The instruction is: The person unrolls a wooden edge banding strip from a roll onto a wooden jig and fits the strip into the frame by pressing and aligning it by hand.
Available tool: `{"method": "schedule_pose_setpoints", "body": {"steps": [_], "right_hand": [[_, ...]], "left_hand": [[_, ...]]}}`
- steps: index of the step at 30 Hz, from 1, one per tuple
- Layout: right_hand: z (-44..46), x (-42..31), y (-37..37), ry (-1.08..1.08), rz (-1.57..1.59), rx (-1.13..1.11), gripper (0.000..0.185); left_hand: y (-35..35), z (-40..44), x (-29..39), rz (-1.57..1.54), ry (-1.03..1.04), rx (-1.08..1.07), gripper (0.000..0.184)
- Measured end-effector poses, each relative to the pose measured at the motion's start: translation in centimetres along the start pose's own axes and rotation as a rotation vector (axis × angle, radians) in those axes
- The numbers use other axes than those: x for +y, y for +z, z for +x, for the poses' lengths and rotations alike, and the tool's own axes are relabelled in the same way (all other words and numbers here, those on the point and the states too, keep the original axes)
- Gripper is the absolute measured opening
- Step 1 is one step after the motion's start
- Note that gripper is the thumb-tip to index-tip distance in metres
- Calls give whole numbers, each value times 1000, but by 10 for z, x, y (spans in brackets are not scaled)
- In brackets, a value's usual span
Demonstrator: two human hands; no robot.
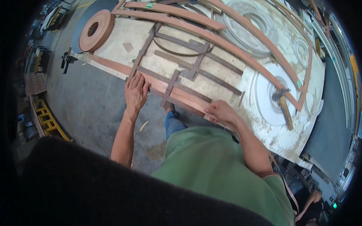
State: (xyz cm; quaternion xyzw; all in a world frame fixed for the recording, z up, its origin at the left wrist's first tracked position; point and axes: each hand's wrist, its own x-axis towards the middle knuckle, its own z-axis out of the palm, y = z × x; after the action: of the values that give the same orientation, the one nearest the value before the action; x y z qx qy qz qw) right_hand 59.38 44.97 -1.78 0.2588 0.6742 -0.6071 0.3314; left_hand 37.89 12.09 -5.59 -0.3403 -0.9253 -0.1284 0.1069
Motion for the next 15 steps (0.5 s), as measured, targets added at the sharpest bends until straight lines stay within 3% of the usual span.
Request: {"method": "schedule_pose_setpoints", "body": {"steps": [13, 15], "right_hand": [[-45, 49, -49, 1, -177, -68, 33], [-41, 49, -52, -127, -220, -125, 29]], "left_hand": [[6, -22, 59, -100, 21, -71, 35], [6, -25, 58, -103, 27, -86, 35]]}}
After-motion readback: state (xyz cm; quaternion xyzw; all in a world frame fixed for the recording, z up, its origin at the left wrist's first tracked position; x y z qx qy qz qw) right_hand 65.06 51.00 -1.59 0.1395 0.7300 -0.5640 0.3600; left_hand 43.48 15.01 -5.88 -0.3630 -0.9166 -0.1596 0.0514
